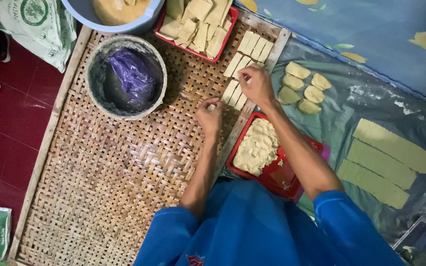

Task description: Shaping and folding small pieces of dough into a specific snack form on a woven mat.

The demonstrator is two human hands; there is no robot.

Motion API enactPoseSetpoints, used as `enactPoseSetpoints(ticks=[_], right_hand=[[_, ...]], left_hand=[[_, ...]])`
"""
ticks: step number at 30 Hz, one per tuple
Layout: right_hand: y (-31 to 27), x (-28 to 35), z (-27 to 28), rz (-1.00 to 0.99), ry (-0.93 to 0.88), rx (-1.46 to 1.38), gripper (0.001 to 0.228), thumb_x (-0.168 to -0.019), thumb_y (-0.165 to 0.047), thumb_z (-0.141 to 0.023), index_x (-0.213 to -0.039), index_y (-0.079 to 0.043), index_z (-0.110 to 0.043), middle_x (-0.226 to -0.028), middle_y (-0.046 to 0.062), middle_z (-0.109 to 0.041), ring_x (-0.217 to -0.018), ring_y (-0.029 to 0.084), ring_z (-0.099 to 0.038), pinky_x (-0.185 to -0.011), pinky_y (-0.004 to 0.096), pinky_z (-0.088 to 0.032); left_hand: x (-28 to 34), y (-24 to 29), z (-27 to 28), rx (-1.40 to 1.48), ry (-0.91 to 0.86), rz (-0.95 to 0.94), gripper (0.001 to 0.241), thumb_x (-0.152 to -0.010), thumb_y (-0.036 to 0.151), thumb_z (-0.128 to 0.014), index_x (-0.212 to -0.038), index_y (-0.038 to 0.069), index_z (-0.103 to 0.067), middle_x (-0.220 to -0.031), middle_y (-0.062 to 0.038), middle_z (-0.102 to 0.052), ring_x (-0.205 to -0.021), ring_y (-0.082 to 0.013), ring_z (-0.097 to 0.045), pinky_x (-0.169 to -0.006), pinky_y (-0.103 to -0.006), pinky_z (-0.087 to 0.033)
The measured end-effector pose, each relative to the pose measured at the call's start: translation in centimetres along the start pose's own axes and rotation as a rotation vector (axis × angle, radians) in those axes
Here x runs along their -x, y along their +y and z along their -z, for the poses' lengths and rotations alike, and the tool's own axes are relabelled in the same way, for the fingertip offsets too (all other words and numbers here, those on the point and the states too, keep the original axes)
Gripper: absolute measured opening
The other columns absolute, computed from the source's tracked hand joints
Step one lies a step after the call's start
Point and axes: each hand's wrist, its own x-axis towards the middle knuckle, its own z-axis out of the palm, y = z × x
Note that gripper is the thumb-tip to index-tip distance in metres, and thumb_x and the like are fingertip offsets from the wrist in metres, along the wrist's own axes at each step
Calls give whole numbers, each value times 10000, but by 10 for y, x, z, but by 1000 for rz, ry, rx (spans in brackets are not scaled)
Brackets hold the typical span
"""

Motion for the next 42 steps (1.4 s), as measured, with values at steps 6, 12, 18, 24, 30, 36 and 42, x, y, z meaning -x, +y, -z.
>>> enactPoseSetpoints(ticks=[6,12,18,24,30,36,42], right_hand=[[-52,27,40,-176,-239,-310,135,-984,-22,-679,-1076,-28,-778,-953,215,-750,-824,312,-714,-677,371,-559],[-139,40,74,-52,-352,-325,223,-895,-47,-756,-1117,-31,-773,-960,196,-747,-835,303,-667,-703,375,-522],[-104,64,39,10,-235,-177,231,-853,-163,-838,-1033,-37,-769,-885,180,-727,-837,361,-699,-742,463,-550],[-101,74,31,-87,-195,-98,122,-854,-117,-771,-966,-73,-789,-870,155,-764,-857,359,-747,-721,451,-591],[-96,85,13,-406,-75,-332,127,-870,-54,-774,-995,-78,-783,-883,144,-775,-743,220,-761,-604,313,-593],[-101,71,8,-683,-135,-663,187,-921,-24,-664,-1077,-16,-767,-927,148,-722,-730,164,-720,-537,213,-543],[-61,39,-1,-481,-216,-387,140,-951,-168,-750,-1066,-103,-797,-799,101,-747,-731,126,-671,-612,294,-552]], left_hand=[[29,48,71,889,-500,287,603,-1081,437,-491,-1379,-84,-542,-1336,-294,-614,-1231,-352,-656,-1042,-387,-533],[39,54,72,985,-664,236,631,-1072,457,-410,-1409,-71,-487,-1308,-263,-611,-1245,-339,-645,-1070,-400,-540],[64,87,81,745,-684,112,555,-1074,340,-400,-1490,-12,-499,-1522,-362,-409,-1470,-528,-353,-1214,-598,-323],[72,89,92,659,-626,59,512,-1051,165,-401,-1506,-58,-478,-1517,-391,-401,-1445,-563,-360,-1179,-604,-359],[42,18,67,663,-418,17,486,-870,133,-854,-1272,-72,-673,-1045,-188,-736,-903,-203,-727,-825,-282,-629],[37,37,79,575,-358,-113,441,-828,1,-862,-1220,-88,-682,-953,-196,-733,-847,-182,-708,-764,-325,-634],[0,20,60,449,-233,-153,360,-789,49,-905,-1109,0,-749,-873,-100,-728,-778,-105,-642,-741,-282,-597]])
